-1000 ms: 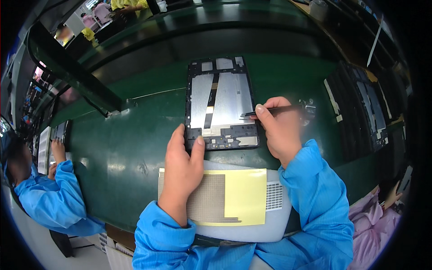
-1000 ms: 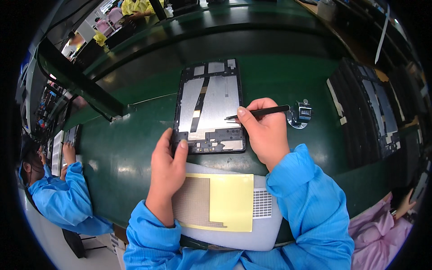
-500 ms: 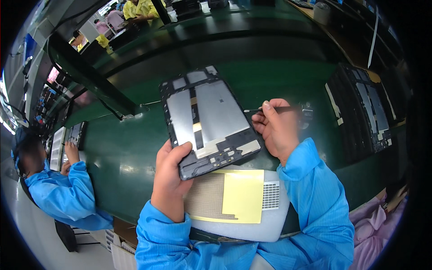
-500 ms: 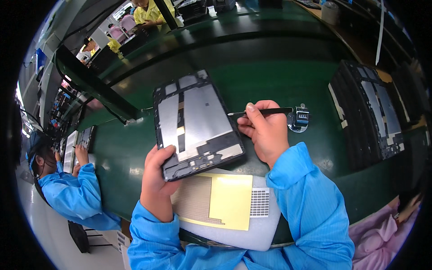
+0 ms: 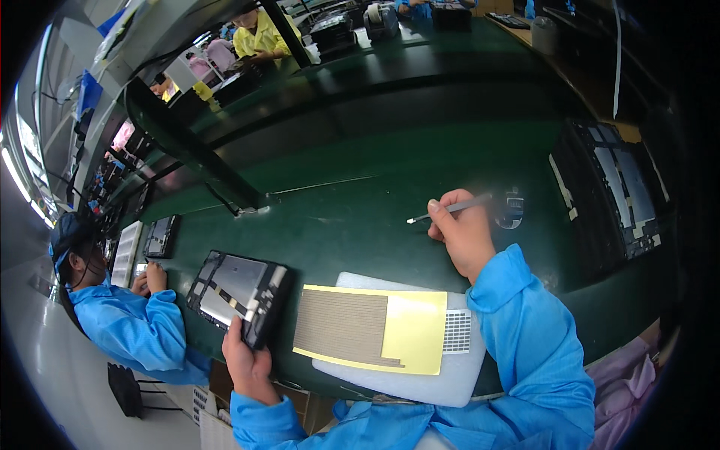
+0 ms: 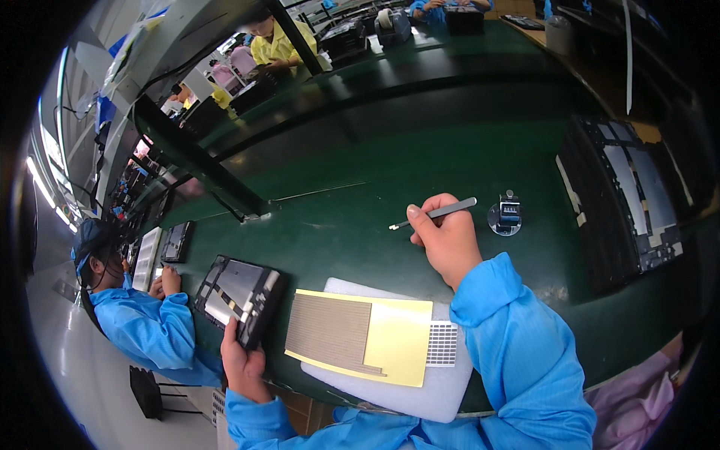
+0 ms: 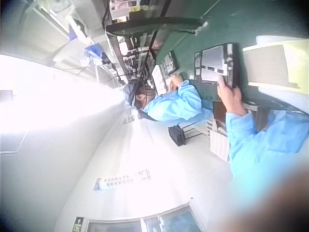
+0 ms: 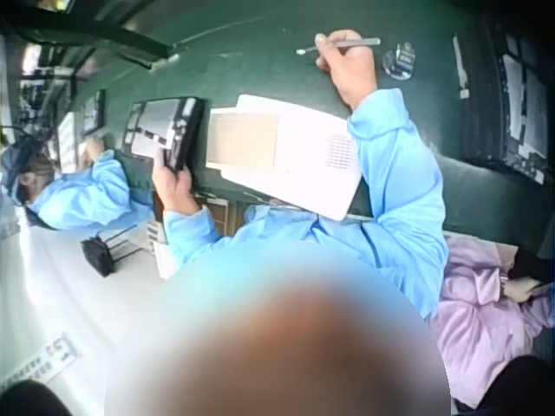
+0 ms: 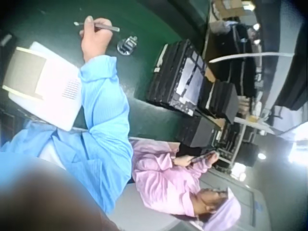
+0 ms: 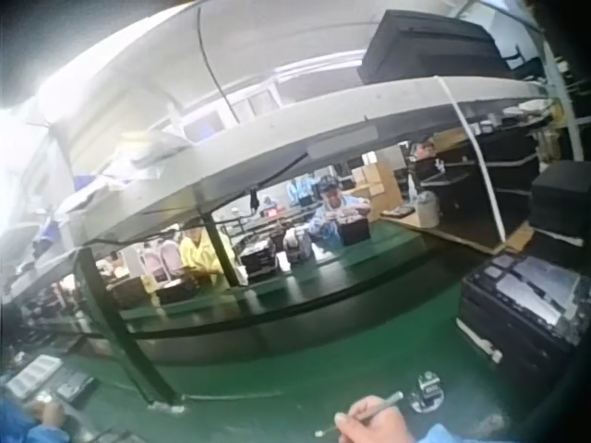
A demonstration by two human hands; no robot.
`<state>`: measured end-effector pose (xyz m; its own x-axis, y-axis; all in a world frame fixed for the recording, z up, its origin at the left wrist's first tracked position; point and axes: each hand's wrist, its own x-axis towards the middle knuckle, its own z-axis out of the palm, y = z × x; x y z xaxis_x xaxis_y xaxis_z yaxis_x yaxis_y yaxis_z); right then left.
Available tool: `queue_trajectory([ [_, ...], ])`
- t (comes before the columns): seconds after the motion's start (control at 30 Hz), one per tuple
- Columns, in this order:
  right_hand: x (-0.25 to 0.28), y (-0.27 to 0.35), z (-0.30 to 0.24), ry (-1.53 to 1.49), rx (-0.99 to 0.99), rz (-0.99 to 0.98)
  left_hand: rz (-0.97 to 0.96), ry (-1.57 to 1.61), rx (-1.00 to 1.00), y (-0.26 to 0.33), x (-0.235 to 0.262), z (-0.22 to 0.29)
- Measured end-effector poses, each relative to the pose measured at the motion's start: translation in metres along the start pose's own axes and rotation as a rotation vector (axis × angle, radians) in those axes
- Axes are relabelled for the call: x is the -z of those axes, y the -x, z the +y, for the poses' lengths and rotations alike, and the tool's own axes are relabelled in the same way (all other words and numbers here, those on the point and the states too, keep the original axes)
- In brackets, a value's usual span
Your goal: The person uses tweezers to pick up small components from a yellow sheet and place them onto a black electronic chassis. The person repeatedly handles the chassis, adjusting its position on the green workbench while performing the assembly task.
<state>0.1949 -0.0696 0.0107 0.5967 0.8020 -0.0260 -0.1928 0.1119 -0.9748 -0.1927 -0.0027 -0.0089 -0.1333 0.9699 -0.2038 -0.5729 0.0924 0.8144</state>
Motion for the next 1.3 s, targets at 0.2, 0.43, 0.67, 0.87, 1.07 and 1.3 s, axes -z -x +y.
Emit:
queue_trajectory([
  [0.2,0.0,0.006,-0.003,0.088,0.037,-0.034,0.203,-0.787,0.049,-0.02,-0.025,0.032],
  [0.43,0.002,0.042,-0.038,0.103,0.165,-0.236,0.084,-1.165,-0.417,-0.017,-0.012,0.031],
  [0.67,0.122,0.119,-0.09,1.219,1.192,0.045,-0.989,-1.347,-0.508,0.074,-0.104,0.02],
  [0.87,0.268,0.117,-0.054,0.825,1.006,1.084,-2.062,-1.288,-0.177,0.13,-0.196,-0.012],
  [1.07,0.273,0.114,-0.052,0.899,0.83,1.137,-2.148,-1.083,-0.265,0.176,-0.256,-0.06],
  [1.3,0.292,0.109,-0.053,0.731,0.862,1.206,-1.974,-1.145,0.093,0.188,-0.268,-0.104],
])
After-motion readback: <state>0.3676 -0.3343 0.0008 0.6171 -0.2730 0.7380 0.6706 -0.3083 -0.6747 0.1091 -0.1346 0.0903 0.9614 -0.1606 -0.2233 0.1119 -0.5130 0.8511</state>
